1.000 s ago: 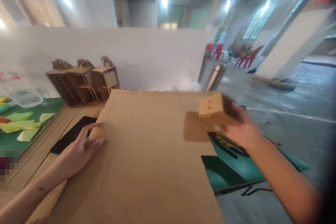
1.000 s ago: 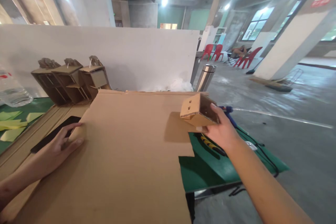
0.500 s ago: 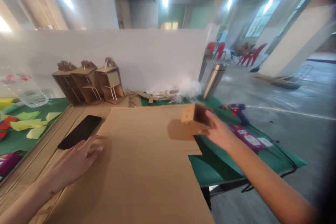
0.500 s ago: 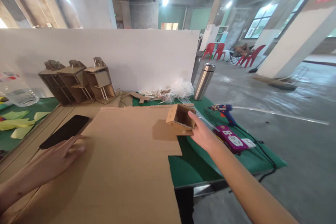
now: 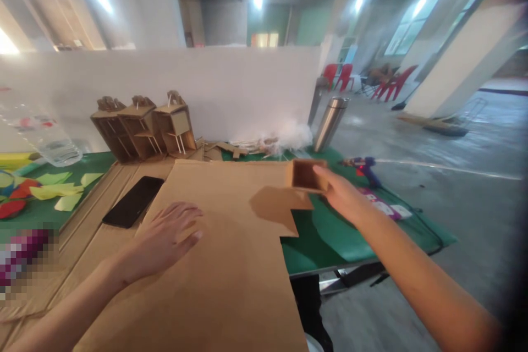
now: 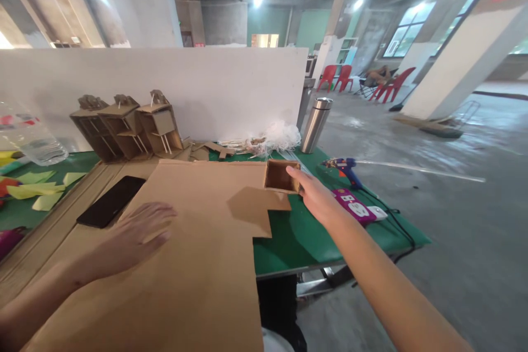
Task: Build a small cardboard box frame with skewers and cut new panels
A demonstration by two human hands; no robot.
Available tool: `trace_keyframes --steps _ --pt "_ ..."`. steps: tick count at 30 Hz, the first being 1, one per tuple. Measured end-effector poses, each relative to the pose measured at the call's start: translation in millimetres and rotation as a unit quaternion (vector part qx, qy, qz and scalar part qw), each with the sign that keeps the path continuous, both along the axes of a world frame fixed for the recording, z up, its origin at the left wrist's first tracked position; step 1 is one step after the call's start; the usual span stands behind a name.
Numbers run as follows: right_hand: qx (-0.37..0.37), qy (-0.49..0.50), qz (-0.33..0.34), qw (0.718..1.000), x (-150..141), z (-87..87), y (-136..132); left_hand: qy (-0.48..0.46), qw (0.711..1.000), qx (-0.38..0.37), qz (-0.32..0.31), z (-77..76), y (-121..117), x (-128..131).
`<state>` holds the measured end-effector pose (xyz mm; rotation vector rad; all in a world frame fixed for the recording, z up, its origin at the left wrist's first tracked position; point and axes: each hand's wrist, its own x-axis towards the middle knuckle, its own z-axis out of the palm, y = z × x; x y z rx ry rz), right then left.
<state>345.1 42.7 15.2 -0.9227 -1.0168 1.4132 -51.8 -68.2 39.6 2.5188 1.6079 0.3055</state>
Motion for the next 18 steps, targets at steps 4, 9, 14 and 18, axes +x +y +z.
trace_keyframes --steps 4,9,14,18 --pt "0.023 -0.141 0.038 0.989 8.1 34.2 -37.6 0.031 0.999 0.006 -0.012 -21.6 17.7 28.5" --pt "0.124 -0.401 0.152 0.895 -18.9 69.0 -109.1 0.065 0.998 0.021 -0.002 -46.7 28.7 37.5" --pt "0.136 -0.504 0.3 0.798 -60.8 60.2 -146.0 0.07 0.997 0.025 0.006 -47.3 31.6 36.1" --pt "0.172 -0.526 0.317 0.77 -72.2 51.9 -145.2 0.068 0.997 0.027 0.024 -44.6 34.6 36.8"
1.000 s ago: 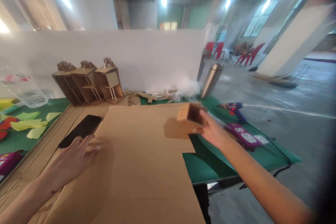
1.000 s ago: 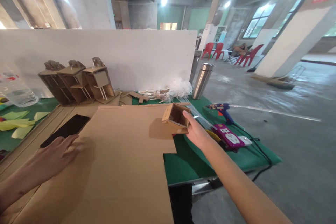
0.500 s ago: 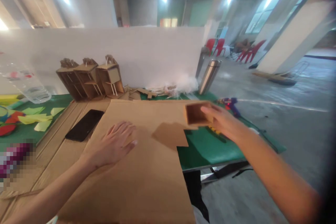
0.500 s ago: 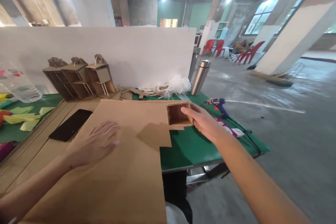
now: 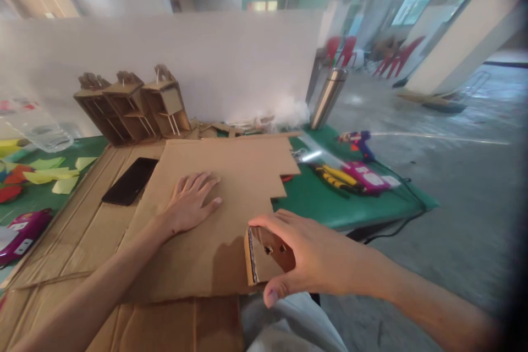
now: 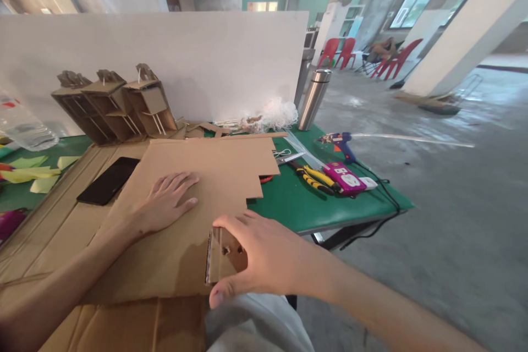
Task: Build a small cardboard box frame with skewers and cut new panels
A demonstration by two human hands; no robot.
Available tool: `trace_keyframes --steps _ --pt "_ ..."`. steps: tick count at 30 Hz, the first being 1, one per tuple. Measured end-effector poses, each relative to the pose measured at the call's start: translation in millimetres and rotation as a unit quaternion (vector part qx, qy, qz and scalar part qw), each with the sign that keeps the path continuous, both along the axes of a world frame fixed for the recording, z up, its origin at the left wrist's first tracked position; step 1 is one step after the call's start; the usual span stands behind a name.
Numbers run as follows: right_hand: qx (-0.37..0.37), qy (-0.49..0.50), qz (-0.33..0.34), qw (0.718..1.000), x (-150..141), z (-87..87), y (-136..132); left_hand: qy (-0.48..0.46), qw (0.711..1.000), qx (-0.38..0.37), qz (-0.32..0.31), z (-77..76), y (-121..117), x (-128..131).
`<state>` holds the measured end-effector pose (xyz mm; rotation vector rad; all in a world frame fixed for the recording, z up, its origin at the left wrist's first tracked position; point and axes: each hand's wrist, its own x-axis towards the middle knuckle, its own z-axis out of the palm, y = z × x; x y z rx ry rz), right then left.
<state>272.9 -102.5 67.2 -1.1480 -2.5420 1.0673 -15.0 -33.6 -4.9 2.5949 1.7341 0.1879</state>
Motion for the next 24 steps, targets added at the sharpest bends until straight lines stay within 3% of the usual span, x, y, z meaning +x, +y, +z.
trace_keyframes --steps 4,9,12,15,19,21,24 --pt "0.002 0.022 0.007 1.0 1.6 0.0 6.2 -0.003 1.0 -0.003 0.013 -0.4 5.6 -0.9" --pt "0.036 0.044 -0.039 0.998 0.7 -10.0 7.8 -0.006 1.0 0.0 0.02 0.0 13.5 -2.5" --pt "0.035 0.053 -0.062 0.996 -0.5 -17.7 6.3 -0.009 1.0 0.009 0.021 8.0 7.5 1.8" --pt "0.019 0.056 -0.072 0.996 0.2 -22.6 4.8 -0.014 1.0 0.006 -0.01 23.3 -16.9 12.3" --pt "0.007 0.063 -0.075 0.995 2.7 -25.8 4.3 -0.109 0.978 -0.15 -0.099 40.1 -64.6 32.7" --pt "0.004 0.068 -0.072 0.995 3.5 -26.6 4.9 -0.117 0.972 -0.172 -0.112 39.5 -82.7 44.3" --pt "0.007 0.075 -0.057 0.996 3.6 -27.7 6.8 -0.148 0.971 -0.146 -0.122 25.6 -94.9 61.2"
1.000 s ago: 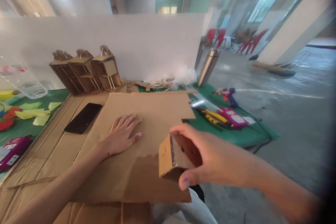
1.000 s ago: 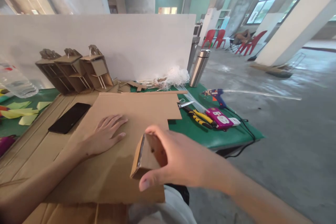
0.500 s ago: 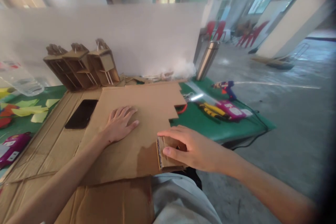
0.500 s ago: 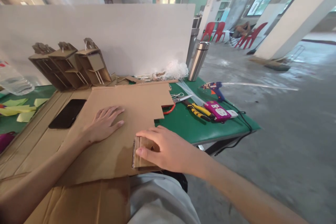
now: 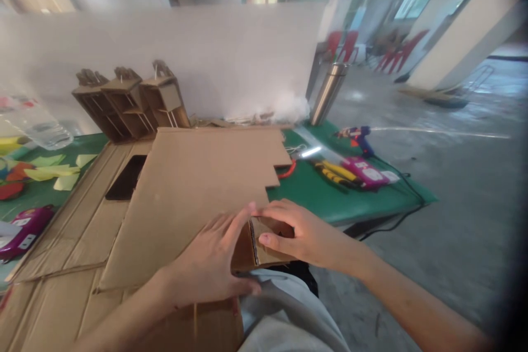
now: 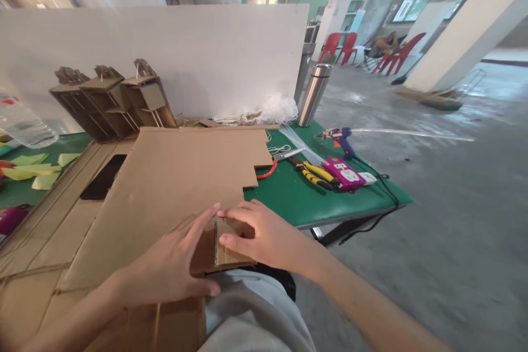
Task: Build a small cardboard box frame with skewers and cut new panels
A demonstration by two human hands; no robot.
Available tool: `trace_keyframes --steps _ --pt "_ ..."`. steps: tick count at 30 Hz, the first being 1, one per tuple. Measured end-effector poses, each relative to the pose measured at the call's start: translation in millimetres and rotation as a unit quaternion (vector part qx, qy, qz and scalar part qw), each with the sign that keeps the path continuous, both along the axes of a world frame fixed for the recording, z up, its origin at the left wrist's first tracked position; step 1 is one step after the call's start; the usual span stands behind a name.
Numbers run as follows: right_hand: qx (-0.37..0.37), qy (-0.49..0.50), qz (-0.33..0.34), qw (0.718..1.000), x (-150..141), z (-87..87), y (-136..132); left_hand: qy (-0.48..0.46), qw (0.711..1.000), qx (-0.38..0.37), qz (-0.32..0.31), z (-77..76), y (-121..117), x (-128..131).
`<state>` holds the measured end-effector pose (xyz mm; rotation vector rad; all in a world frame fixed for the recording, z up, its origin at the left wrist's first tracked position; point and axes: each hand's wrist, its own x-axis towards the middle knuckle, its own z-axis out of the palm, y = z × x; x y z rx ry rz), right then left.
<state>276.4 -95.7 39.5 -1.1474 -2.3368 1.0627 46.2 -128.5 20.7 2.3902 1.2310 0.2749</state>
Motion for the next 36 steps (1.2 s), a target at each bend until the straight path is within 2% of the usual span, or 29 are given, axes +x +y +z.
trace_keyframes --steps 5,10,12,14,16,18,20,25,30,36 --pt "0.015 0.029 0.011 0.999 0.0 -5.9 1.3 -0.001 0.995 0.098 -0.012 -29.5 1.9 14.4" --pt "0.01 0.07 -0.026 0.997 0.2 -13.7 -4.9 -0.017 0.989 0.145 -0.011 -35.6 2.7 10.5" --pt "0.025 0.11 -0.069 0.991 2.6 -20.1 -4.3 -0.025 0.989 0.147 -0.013 -34.5 2.7 9.2" --pt "0.068 0.135 -0.144 0.978 7.6 -29.8 1.0 -0.027 0.988 0.149 -0.011 -33.6 3.0 8.7" --pt "0.081 0.107 -0.218 0.967 13.9 -41.2 10.1 -0.022 0.988 0.15 -0.008 -33.3 3.2 8.6" --pt "0.04 0.061 -0.249 0.966 18.5 -51.7 20.0 -0.012 0.989 0.147 -0.007 -33.3 2.8 8.6" --pt "-0.004 0.047 -0.243 0.969 18.8 -59.8 27.7 -0.003 0.989 0.144 -0.008 -33.4 2.1 8.7" --pt "-0.081 0.107 -0.211 0.968 2.1 -69.6 37.0 0.009 0.988 0.151 -0.013 -34.5 1.8 9.2" --pt "-0.157 0.193 -0.227 0.942 -16.0 -69.3 46.7 -0.01 0.989 0.146 0.022 -31.6 4.4 4.1" --pt "-0.255 0.293 -0.215 0.896 -22.1 -58.2 51.3 -0.057 0.988 0.111 0.089 -22.4 2.2 -5.8"
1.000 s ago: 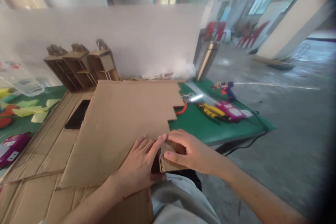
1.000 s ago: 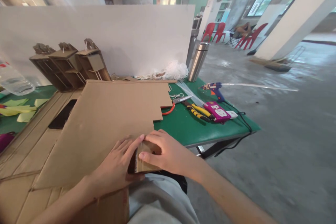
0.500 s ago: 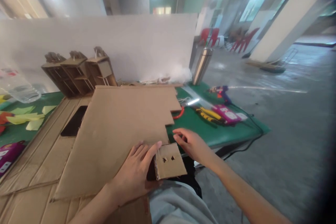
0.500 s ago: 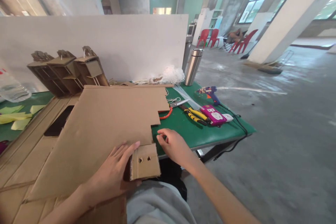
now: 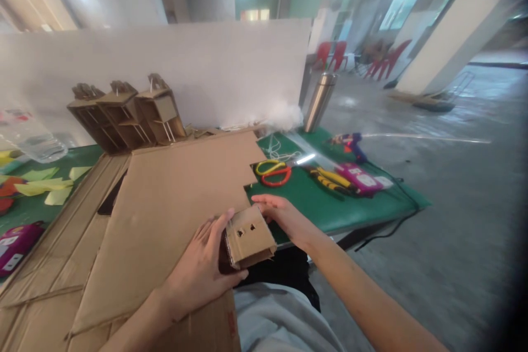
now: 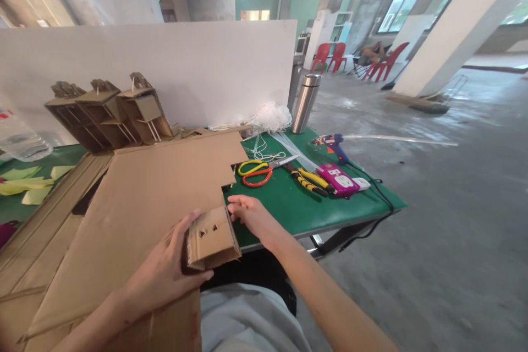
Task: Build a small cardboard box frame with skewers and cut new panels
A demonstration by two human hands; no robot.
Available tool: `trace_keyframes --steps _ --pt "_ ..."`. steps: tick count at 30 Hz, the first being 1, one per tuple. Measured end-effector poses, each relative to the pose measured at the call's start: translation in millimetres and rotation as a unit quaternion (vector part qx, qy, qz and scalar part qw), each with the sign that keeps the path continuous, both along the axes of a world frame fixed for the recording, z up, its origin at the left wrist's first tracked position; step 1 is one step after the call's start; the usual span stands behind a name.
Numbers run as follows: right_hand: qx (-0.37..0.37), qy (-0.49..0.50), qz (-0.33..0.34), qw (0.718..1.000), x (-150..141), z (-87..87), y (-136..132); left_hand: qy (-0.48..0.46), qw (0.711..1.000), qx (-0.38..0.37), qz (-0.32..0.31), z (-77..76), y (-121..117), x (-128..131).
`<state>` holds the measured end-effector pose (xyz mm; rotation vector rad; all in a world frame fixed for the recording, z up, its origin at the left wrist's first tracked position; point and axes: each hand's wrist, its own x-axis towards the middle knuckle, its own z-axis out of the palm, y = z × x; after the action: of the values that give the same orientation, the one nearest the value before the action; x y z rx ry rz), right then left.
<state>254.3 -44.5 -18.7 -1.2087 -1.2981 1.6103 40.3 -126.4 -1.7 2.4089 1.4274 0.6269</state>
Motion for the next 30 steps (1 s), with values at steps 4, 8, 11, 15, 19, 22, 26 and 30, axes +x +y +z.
trace_keyframes --steps 4,8,11,15,19,22,26,30 --pt "-0.043 0.08 0.049 0.995 2.1 3.6 0.6 -0.016 0.999 -0.017 0.022 7.9 -4.8 -4.0" --pt "-0.025 0.123 0.069 0.99 -3.2 -2.0 1.9 -0.048 0.998 -0.016 0.046 18.4 -10.8 -7.8" --pt "0.047 0.126 0.036 0.99 -13.3 -6.3 5.2 -0.077 0.995 -0.005 0.061 22.4 -14.2 -9.2" --pt "0.191 0.08 -0.014 0.978 -25.1 -4.4 14.0 -0.105 0.991 0.04 0.071 21.8 -12.2 -9.1" --pt "0.306 -0.01 -0.01 0.952 -28.5 -1.8 18.6 -0.096 0.991 0.047 0.082 24.8 -4.0 -9.2" --pt "0.357 -0.102 -0.001 0.928 -27.4 -6.7 18.5 -0.085 0.993 0.02 0.081 27.3 1.1 -9.0" --pt "0.382 -0.248 0.005 0.89 -21.4 -14.0 17.4 -0.066 0.996 -0.006 0.067 23.0 4.2 -8.5" --pt "0.399 -0.365 0.034 0.841 -12.8 -13.2 15.4 -0.032 0.998 -0.014 0.049 13.4 7.0 -6.2"
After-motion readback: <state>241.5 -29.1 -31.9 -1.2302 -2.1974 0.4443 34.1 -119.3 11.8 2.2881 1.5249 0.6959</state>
